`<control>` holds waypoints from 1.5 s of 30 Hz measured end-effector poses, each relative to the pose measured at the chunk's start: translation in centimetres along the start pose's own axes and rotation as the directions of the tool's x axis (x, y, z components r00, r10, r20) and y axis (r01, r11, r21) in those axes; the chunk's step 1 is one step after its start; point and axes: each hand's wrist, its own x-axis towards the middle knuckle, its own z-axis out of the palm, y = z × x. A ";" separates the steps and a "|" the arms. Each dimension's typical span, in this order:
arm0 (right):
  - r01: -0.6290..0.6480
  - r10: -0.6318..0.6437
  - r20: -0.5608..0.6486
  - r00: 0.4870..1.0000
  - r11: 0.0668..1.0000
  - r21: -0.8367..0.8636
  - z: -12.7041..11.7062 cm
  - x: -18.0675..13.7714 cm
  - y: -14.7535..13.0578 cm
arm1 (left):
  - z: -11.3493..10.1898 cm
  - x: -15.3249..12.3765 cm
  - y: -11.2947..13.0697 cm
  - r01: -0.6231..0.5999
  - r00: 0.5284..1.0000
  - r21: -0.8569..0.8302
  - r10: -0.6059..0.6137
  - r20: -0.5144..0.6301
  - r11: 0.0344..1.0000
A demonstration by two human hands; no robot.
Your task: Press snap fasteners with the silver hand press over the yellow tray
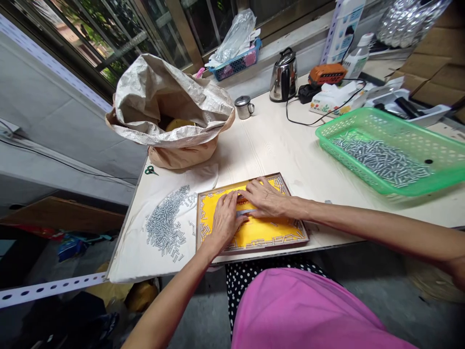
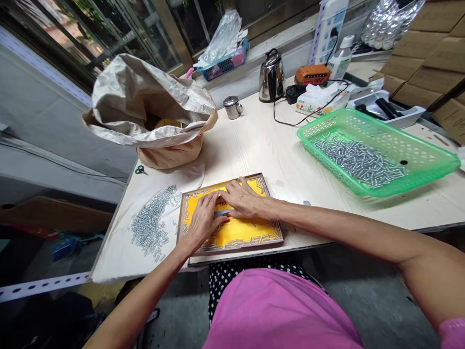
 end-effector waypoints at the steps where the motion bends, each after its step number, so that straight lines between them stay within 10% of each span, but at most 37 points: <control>1: -0.004 0.004 -0.024 1.000 1.000 0.001 -0.2 0.0 -0.3 | 0.0 0.6 0.0 -0.028 0.999 0.010 0.027 0.047 1.000; 20: -0.033 0.038 0.100 0.994 0.998 -0.053 1.6 -0.7 -0.3 | 0.3 2.1 0.5 -0.024 0.971 0.226 -0.031 0.236 0.974; 25: -0.143 0.141 0.038 0.989 0.988 0.052 1.4 -1.2 0.7 | 1.1 0.7 -0.1 -0.191 0.978 0.168 0.172 0.121 0.967; 30: -0.154 0.152 0.020 0.988 0.982 0.113 2.5 -1.3 3.1 | 0.8 -0.9 0.5 -0.478 0.878 0.171 0.463 0.122 0.861; 38: -0.033 0.060 -0.134 0.989 0.980 0.195 2.8 -1.9 4.7 | -1.0 -2.4 0.6 -0.516 0.842 0.232 0.538 -0.039 0.824; 41: -0.007 0.036 -0.137 0.990 0.978 0.208 2.4 -2.8 4.7 | -2.8 -3.0 -2.3 -0.310 0.899 0.233 0.364 -0.242 0.922; 45: -0.035 0.080 -0.163 0.983 0.965 0.261 2.5 -4.4 5.1 | -5.3 -4.4 -8.2 0.409 0.892 0.225 -0.336 -0.303 0.884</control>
